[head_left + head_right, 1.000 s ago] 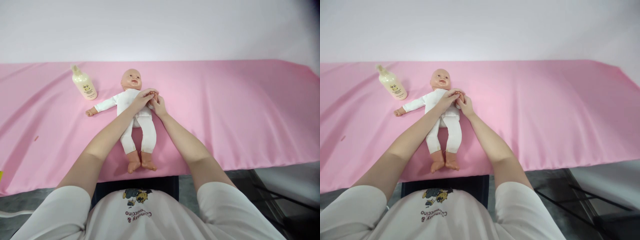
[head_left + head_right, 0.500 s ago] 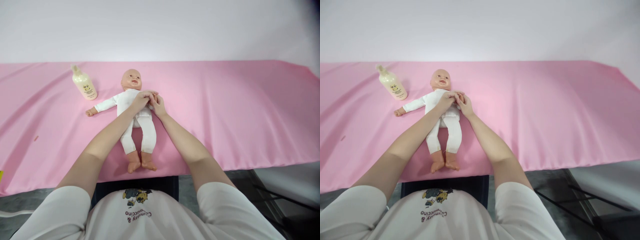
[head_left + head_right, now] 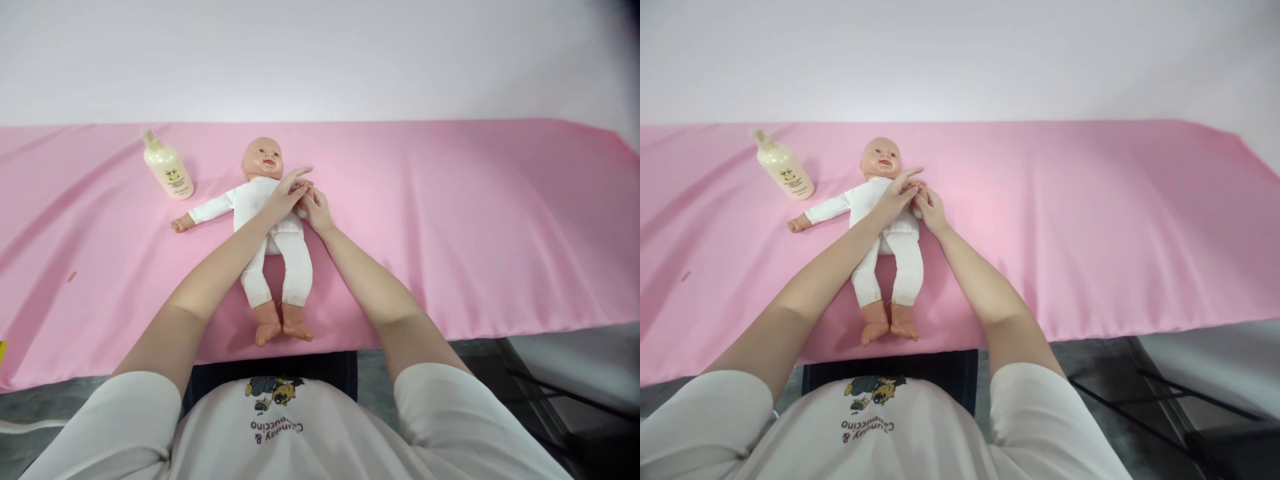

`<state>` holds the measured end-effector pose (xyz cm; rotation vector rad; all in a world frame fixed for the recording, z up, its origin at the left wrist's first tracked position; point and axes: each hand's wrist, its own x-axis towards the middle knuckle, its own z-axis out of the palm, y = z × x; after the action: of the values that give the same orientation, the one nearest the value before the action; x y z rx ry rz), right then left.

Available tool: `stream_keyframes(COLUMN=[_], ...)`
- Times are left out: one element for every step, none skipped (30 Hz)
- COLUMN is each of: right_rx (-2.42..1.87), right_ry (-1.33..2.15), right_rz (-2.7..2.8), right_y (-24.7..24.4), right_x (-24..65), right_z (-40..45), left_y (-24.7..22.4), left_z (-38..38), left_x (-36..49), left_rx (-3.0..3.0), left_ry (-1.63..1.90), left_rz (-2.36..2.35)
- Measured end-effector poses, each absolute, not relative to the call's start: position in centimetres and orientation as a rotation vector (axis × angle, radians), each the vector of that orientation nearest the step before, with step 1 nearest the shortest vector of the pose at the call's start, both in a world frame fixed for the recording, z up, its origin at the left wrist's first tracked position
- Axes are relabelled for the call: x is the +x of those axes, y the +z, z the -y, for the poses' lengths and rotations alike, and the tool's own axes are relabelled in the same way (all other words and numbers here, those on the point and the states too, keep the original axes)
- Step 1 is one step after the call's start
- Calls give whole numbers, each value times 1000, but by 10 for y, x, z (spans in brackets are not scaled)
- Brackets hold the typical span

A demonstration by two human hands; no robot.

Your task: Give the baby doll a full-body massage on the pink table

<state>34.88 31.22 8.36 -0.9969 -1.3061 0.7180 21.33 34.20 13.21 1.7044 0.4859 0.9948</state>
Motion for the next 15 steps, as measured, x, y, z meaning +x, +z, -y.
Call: stream_keyframes(right_rx=[-991,-989,-991,-992,-993,-991,-987,-980,-968,-954,-939,-927,-919,-914,-914], right_ry=[718,725,732,737,737,735,731,729,728,729,731,731,730,729,729], right_rz=[1295,1291,1286,1284,1283,1283,1283,1281,1278,1274,1269,1264,1260,1258,1257], right_y=[85,86,87,87,88,88,87,86,84,82,79,76,73,71,70], right_x=[348,347,347,346,346,346,346,347,347,348,349,350,350,351,351], right_z=[-312,-311,-310,-309,-309,-308,-309,-309,-311,-312,-314,-316,-318,-320,-320], left_y=[132,132,132,133,133,133,133,132,131,130,129,128,127,126,126], left_z=[-342,-342,-342,-341,-341,-341,-341,-341,-341,-342,-343,-344,-344,-345,-346], left_x=[214,214,214,214,214,215,215,215,216,216,217,218,218,218,218], left_rx=[1686,1683,1692,1707,1723,1736,1747,1755,1765,1777,1790,1799,1800,1792,1778], left_ry=[982,970,962,953,947,943,944,952,964,979,990,996,997,991,984], left_rz=[-493,-503,-515,-524,-528,-527,-524,-522,-524,-528,-530,-527,-519,-510,-501])
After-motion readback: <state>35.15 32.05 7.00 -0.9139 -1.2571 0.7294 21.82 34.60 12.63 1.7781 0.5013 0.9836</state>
